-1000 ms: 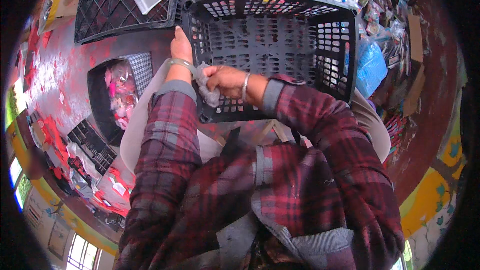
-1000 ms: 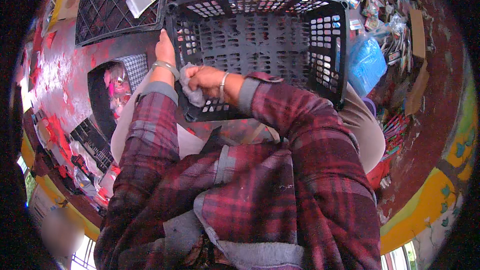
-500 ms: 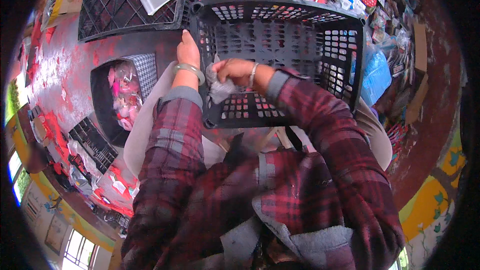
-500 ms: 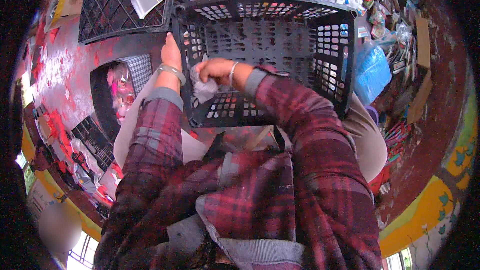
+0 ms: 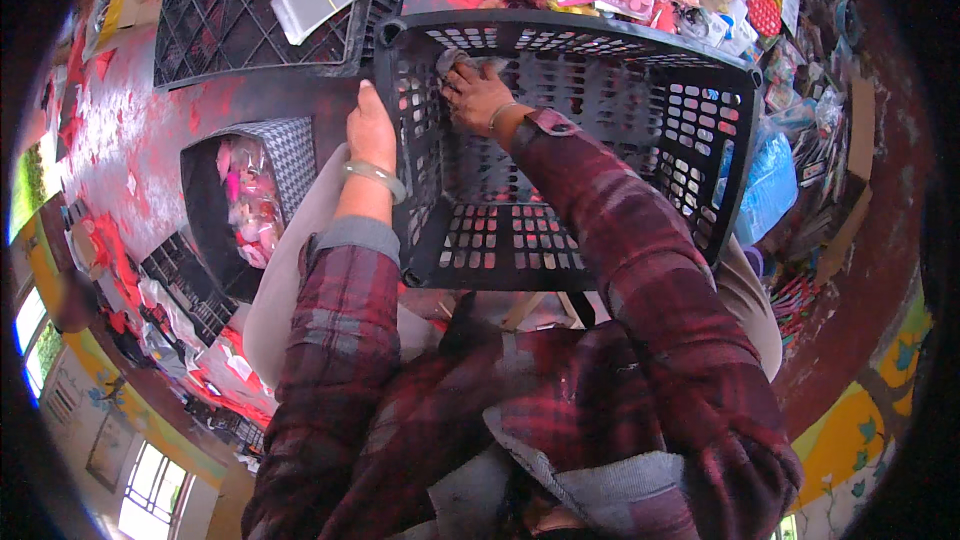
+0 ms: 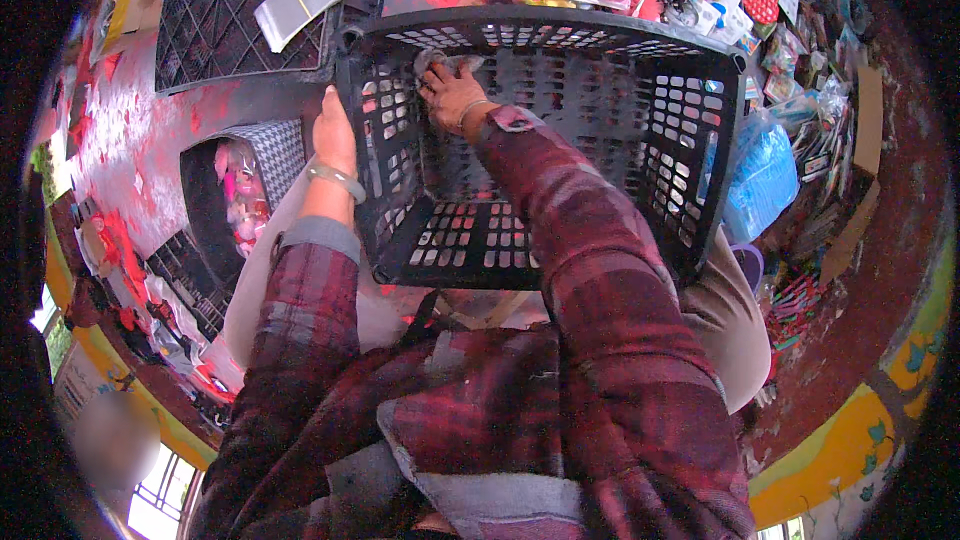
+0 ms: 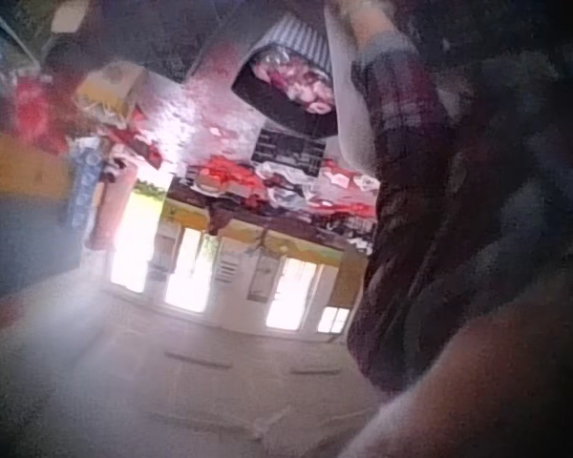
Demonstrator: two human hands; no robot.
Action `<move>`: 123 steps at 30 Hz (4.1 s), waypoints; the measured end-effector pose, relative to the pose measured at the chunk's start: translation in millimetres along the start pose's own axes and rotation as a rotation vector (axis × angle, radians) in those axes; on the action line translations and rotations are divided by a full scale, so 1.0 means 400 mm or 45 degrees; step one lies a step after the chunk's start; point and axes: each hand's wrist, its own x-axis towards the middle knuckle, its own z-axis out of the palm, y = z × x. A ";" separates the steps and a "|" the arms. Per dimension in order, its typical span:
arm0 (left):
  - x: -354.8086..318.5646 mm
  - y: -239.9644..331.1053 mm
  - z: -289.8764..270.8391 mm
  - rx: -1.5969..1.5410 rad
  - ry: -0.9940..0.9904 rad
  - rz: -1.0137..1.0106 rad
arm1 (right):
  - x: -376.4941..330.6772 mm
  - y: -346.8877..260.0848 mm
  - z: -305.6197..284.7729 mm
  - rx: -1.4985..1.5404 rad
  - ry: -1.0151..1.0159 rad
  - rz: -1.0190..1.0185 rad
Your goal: The person wipes the interior and exterior surfaces of a black plastic crate with a grey cloth, reaching into various sections and corners.
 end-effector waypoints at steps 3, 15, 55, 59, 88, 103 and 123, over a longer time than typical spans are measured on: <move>-0.011 0.011 0.004 -0.091 -0.034 -0.018 | 0.025 0.013 0.005 0.049 0.022 -0.004; -0.046 0.056 0.003 -0.182 -0.026 -0.062 | -0.143 0.266 -0.076 -0.175 -0.149 0.106; -0.009 0.022 0.006 -0.096 -0.009 -0.007 | -0.067 0.015 -0.025 0.192 -0.183 0.294; 0.040 -0.018 -0.006 0.058 0.024 0.001 | -0.235 0.268 0.018 0.207 -0.091 0.642; 0.015 0.001 0.005 0.072 0.072 0.024 | -0.154 -0.040 0.052 0.272 -0.024 0.254; -0.001 0.032 0.013 0.289 0.144 0.110 | -0.538 0.273 -0.006 -0.069 -0.131 1.840; 0.012 0.018 0.011 0.284 0.138 0.078 | -0.136 -0.146 0.047 0.299 -0.294 0.180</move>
